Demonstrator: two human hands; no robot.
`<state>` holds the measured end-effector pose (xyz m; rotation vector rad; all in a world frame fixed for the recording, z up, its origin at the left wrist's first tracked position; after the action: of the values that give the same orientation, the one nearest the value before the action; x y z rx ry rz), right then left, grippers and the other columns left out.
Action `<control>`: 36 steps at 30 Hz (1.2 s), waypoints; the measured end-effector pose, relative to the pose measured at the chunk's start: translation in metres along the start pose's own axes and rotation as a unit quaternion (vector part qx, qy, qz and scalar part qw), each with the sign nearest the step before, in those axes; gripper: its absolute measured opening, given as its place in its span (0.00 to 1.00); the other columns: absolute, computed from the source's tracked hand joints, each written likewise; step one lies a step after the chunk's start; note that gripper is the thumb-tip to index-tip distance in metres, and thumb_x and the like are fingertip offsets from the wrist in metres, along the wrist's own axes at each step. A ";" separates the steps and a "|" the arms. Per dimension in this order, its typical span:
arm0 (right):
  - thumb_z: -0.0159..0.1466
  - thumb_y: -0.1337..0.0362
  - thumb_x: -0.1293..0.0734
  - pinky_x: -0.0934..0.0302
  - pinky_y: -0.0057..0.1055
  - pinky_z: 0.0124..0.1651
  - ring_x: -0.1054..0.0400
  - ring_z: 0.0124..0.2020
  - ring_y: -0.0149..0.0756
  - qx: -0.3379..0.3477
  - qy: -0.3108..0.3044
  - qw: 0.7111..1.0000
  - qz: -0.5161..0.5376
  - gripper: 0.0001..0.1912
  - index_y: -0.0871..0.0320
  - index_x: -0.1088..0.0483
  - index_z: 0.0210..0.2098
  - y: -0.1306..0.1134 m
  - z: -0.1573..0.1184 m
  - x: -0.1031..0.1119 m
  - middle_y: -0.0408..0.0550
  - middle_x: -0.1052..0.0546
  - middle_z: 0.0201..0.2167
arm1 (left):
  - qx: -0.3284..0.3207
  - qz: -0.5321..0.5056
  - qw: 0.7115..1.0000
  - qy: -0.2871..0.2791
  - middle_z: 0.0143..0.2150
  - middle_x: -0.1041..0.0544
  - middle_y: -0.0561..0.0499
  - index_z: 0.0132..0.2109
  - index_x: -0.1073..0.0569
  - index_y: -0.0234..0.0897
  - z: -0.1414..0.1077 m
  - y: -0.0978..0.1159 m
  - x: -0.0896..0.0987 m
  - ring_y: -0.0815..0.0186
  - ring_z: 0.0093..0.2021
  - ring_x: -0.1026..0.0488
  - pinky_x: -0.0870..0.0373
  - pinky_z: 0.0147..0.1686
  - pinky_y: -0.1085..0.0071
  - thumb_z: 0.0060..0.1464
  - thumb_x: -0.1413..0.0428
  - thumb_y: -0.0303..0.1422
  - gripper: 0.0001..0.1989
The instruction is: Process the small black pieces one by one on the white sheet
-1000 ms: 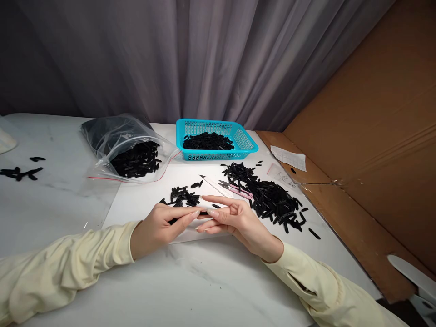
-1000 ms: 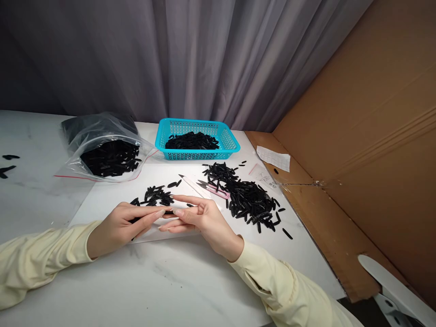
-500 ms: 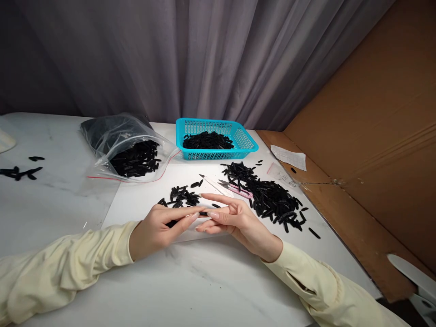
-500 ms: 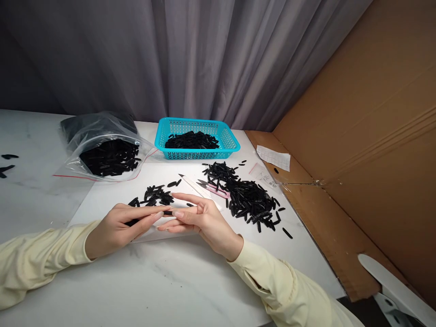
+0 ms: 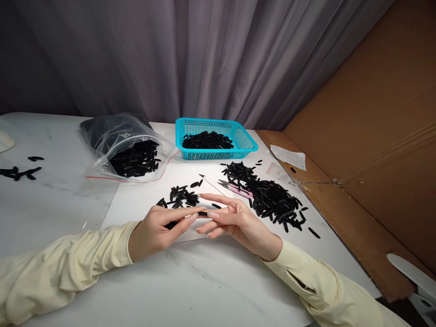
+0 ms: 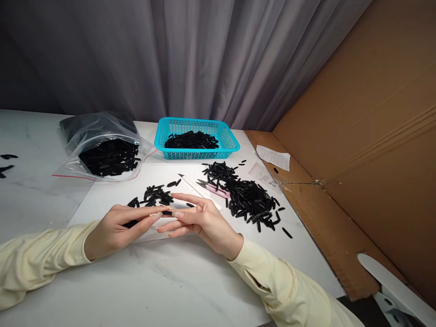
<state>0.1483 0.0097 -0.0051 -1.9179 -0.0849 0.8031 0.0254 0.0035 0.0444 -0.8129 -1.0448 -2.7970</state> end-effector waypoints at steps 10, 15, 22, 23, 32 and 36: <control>0.58 0.70 0.32 0.31 0.28 0.36 0.23 0.35 0.39 -0.015 0.007 1.000 0.010 0.26 0.62 0.39 0.56 0.001 0.002 0.001 0.51 0.20 0.30 | -0.010 0.004 1.000 0.006 0.26 0.21 0.52 0.48 0.25 0.32 0.002 0.004 0.001 0.80 0.14 0.42 0.43 0.14 0.85 0.58 0.50 0.24 0.13; 0.58 0.70 0.32 0.31 0.27 0.33 0.23 0.34 0.40 -0.022 0.012 1.000 0.010 0.26 0.62 0.38 0.55 0.003 0.002 0.001 0.52 0.20 0.31 | -0.003 0.004 1.000 0.000 0.26 0.21 0.52 0.48 0.26 0.31 0.001 0.003 0.000 0.80 0.14 0.42 0.43 0.14 0.85 0.58 0.50 0.24 0.13; 0.61 0.69 0.37 0.31 0.24 0.26 0.23 0.33 0.40 -0.040 0.020 0.999 0.014 0.21 0.63 0.37 0.54 0.003 0.003 0.001 0.56 0.20 0.36 | -0.013 -0.001 1.000 0.008 0.26 0.21 0.52 0.48 0.26 0.31 0.001 0.003 0.001 0.79 0.13 0.45 0.45 0.13 0.83 0.57 0.49 0.23 0.13; 0.61 0.69 0.37 0.31 0.24 0.26 0.23 0.33 0.40 -0.041 0.020 0.999 0.015 0.20 0.63 0.37 0.54 0.004 0.003 0.001 0.56 0.20 0.36 | -0.012 -0.001 1.000 0.007 0.26 0.21 0.52 0.48 0.26 0.31 0.001 0.003 0.001 0.79 0.13 0.45 0.45 0.13 0.83 0.57 0.49 0.23 0.13; 0.58 0.72 0.34 0.32 0.23 0.25 0.23 0.33 0.40 -0.036 0.028 0.999 0.023 0.22 0.63 0.36 0.52 0.002 0.003 0.002 0.56 0.20 0.36 | -0.011 0.010 1.000 0.003 0.23 0.22 0.54 0.49 0.26 0.33 0.000 0.003 0.000 0.79 0.14 0.43 0.42 0.15 0.84 0.57 0.50 0.24 0.14; 0.56 0.71 0.32 0.32 0.24 0.26 0.23 0.33 0.40 -0.034 0.023 0.999 0.021 0.25 0.63 0.37 0.53 0.003 0.003 0.002 0.55 0.20 0.36 | -0.007 0.006 1.000 0.001 0.24 0.22 0.53 0.49 0.26 0.33 -0.001 0.001 0.000 0.79 0.14 0.42 0.41 0.15 0.85 0.57 0.49 0.24 0.14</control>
<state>0.1474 0.0114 -0.0100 -2.0073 -0.0442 0.7938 0.0255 0.0020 0.0449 -0.8147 -1.0169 -2.7982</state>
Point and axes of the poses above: each hand's wrist, its own z-axis towards the middle knuckle, its own x-axis out of the back of the hand, y = z × x, the point moved 8 cm from there along z, towards the middle knuckle
